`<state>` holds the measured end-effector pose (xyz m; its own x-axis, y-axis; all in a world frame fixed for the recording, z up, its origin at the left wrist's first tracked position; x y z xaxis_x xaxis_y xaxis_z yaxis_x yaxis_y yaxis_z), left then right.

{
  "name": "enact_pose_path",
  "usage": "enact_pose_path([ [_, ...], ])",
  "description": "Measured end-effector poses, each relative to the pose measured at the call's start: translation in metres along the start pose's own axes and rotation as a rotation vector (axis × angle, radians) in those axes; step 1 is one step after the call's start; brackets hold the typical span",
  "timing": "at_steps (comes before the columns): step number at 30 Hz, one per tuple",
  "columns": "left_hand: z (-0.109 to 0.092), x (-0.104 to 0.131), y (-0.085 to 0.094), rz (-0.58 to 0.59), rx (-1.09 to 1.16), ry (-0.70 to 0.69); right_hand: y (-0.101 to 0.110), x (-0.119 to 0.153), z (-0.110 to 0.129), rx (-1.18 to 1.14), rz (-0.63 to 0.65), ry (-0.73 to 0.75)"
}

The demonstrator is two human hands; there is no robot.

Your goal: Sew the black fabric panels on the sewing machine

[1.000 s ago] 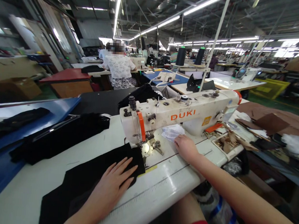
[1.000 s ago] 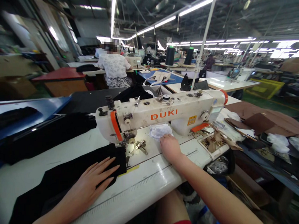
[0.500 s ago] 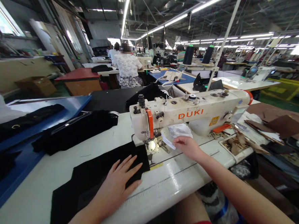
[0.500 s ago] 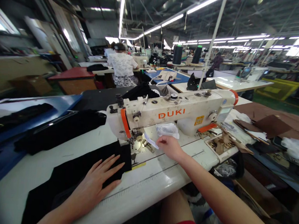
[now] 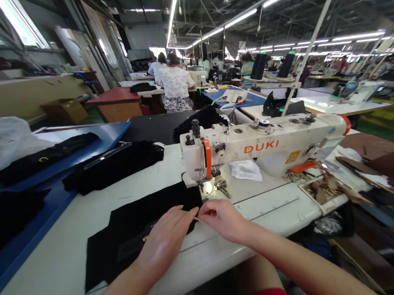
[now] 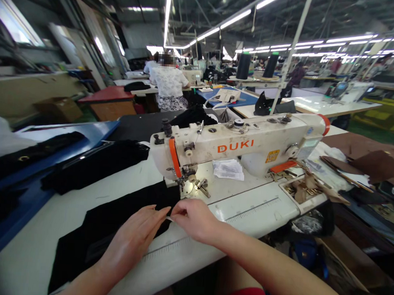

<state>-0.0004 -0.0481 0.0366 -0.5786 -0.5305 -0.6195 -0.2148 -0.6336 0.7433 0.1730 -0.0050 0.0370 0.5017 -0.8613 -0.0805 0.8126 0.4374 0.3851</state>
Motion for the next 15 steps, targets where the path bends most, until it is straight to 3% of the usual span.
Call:
enact_pose_path([
  [4,0.026,0.006,-0.011,-0.034,-0.002,0.167,0.003,0.0,-0.013,0.203,-0.081,0.216],
  [6,0.034,0.002,-0.019,-0.014,0.02,0.21,-0.002,0.004,-0.018,0.342,0.01,0.337],
  [9,0.034,-0.006,-0.032,0.067,0.032,0.139,-0.013,0.013,-0.023,0.485,0.162,0.399],
  [15,0.028,-0.008,-0.046,0.224,0.042,0.052,-0.016,0.022,-0.021,0.562,0.198,0.384],
])
Point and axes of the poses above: each hand's wrist, its own x-axis away from the middle knuckle, its own y-axis out of the back of the hand, z = x × y, the point moved 2 cm from there along -x, towards the middle knuckle, and after that the axes turned 13 degrees about -x, right-handed, at the moved point
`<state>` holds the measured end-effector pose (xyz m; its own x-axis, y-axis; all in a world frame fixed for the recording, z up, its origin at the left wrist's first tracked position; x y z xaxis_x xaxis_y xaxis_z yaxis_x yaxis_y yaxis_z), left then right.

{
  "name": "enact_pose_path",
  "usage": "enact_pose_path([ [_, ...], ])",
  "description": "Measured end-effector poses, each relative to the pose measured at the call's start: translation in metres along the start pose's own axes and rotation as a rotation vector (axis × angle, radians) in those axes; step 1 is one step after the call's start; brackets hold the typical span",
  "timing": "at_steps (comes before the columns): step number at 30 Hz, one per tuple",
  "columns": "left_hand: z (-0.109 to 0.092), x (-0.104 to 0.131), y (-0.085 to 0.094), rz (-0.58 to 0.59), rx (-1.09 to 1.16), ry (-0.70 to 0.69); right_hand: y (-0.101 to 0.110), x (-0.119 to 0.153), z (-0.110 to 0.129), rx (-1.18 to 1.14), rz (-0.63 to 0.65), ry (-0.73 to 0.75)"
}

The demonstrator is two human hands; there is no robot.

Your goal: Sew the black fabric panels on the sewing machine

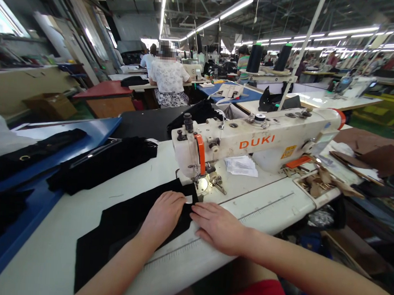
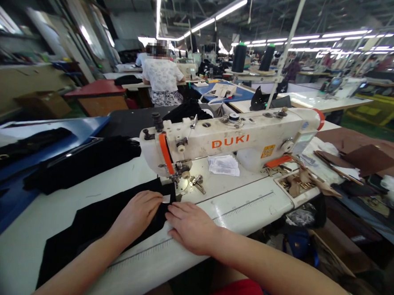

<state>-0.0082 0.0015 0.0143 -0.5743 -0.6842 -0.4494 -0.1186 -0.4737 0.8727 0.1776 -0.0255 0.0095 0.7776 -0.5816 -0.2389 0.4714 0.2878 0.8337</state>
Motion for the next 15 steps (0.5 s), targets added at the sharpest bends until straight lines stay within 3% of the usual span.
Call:
enact_pose_path([
  [6,-0.0067,-0.0056,0.0008,0.056,0.01,-0.08,0.0017,0.0002,-0.0009,0.002,0.001,0.0],
  [15,-0.0028,-0.0046,-0.0042,0.055,0.11,-0.031,0.001,0.0013,-0.0023,-0.016,-0.004,-0.006],
])
Point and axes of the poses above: each hand's wrist, its own x-axis away from the middle knuckle, its own y-axis out of the back of the hand, z = x × y, the point moved 2 cm from there along -x, towards the middle knuckle, and after that the axes turned 13 degrees about -x, right-handed, at the moved point
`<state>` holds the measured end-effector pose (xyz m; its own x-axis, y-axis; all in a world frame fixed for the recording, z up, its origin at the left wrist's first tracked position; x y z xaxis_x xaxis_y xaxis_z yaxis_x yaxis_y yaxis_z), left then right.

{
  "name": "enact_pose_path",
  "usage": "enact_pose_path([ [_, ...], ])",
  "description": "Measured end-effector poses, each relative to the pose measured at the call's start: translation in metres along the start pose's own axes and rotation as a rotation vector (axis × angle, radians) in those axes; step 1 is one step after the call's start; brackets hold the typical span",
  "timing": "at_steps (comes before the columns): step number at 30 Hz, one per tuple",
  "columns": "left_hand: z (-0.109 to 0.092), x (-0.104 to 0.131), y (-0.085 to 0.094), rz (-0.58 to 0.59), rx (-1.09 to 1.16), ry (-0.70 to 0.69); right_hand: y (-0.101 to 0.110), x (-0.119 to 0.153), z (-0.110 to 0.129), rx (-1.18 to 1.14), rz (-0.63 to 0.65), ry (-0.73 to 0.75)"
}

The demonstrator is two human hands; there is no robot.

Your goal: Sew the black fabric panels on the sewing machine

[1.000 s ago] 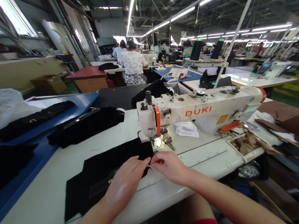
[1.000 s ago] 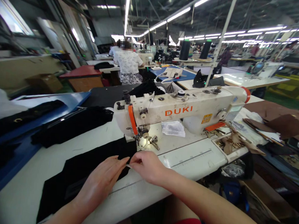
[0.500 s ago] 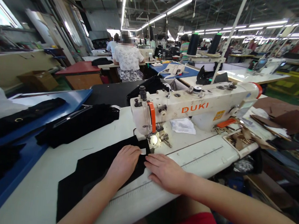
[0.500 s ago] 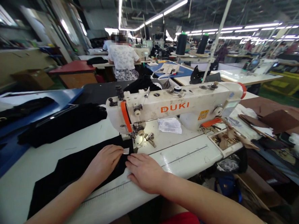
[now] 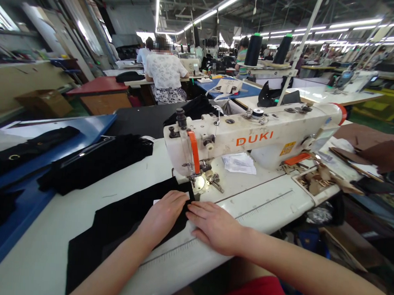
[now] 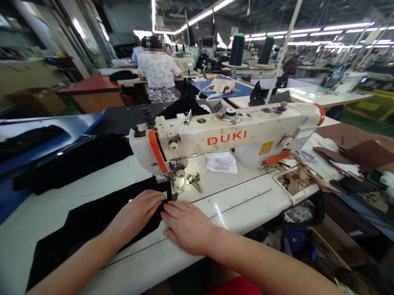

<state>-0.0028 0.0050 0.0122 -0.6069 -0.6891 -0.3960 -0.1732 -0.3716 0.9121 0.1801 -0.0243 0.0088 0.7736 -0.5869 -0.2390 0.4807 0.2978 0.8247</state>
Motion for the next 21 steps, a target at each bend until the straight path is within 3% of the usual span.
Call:
enact_pose_path([
  [7,0.004,-0.002,0.001,0.048,0.018,-0.01,0.0,0.0,0.0,-0.022,-0.007,0.001],
  [16,-0.004,-0.007,0.003,-0.07,-0.023,-0.074,-0.001,0.001,0.0,-0.01,-0.016,0.004],
  [21,-0.009,-0.007,0.001,-0.069,-0.006,-0.052,0.0,0.0,0.0,-0.011,-0.015,0.008],
])
Point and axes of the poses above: each hand's wrist, its own x-axis away from the middle knuckle, its own y-axis out of the back of the hand, z = x × y, the point moved 2 cm from there along -x, towards the middle knuckle, and after that the axes turned 13 degrees about -x, right-handed, at the moved point
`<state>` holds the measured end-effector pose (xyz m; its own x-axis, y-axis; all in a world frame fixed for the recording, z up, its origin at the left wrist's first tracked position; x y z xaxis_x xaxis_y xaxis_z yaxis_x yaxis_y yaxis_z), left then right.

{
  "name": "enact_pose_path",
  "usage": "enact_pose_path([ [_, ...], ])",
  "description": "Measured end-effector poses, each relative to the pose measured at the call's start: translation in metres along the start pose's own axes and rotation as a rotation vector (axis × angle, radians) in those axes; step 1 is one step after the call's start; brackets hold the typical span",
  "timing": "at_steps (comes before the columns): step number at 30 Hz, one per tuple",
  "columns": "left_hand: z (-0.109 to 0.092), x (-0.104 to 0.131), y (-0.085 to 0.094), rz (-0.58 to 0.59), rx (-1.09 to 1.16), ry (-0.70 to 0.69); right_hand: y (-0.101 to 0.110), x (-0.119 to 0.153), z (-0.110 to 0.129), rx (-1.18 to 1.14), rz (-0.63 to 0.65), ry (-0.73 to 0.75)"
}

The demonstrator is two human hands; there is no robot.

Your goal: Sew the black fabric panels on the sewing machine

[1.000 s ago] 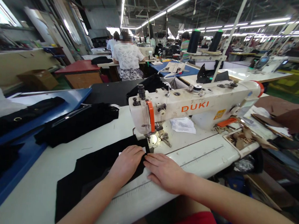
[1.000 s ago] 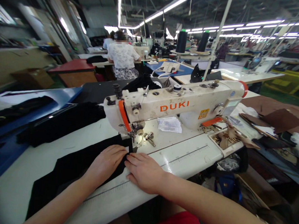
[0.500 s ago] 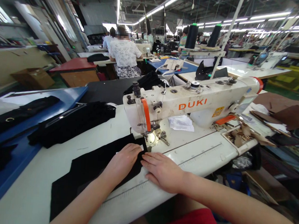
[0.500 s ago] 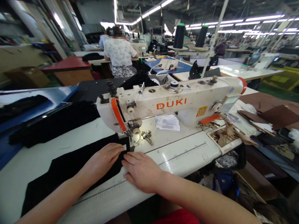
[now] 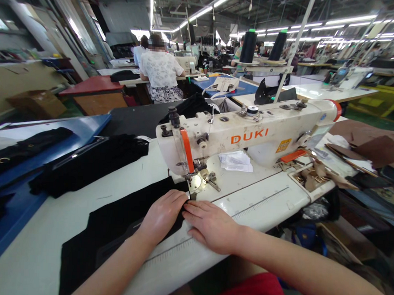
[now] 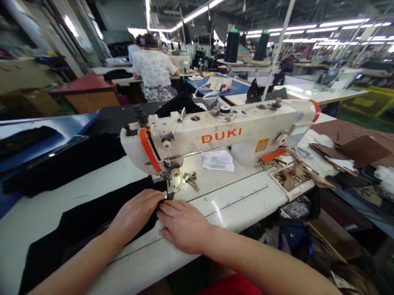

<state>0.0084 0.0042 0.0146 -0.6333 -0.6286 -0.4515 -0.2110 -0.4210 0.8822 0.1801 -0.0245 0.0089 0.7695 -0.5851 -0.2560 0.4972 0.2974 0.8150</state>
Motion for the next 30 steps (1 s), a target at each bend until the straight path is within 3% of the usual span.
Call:
enact_pose_path([
  [22,0.0017,-0.0015,-0.0029,-0.067,-0.019,-0.014,-0.0011,0.0001,-0.0008,0.034,0.006,0.001],
  [30,0.0021,0.001,-0.0055,-0.094,-0.017,-0.008,0.0032,-0.0059,-0.0092,0.006,-0.074,0.028],
])
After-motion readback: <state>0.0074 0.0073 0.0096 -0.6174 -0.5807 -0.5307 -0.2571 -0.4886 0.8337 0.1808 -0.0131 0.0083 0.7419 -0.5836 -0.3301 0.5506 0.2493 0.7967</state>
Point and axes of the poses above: each hand's wrist, its own x-axis away from the middle knuckle, its own y-axis out of the back of the hand, z = x × y, the point moved 2 cm from there along -x, towards the middle knuckle, and after that the axes turned 13 degrees about -x, right-handed, at the moved point
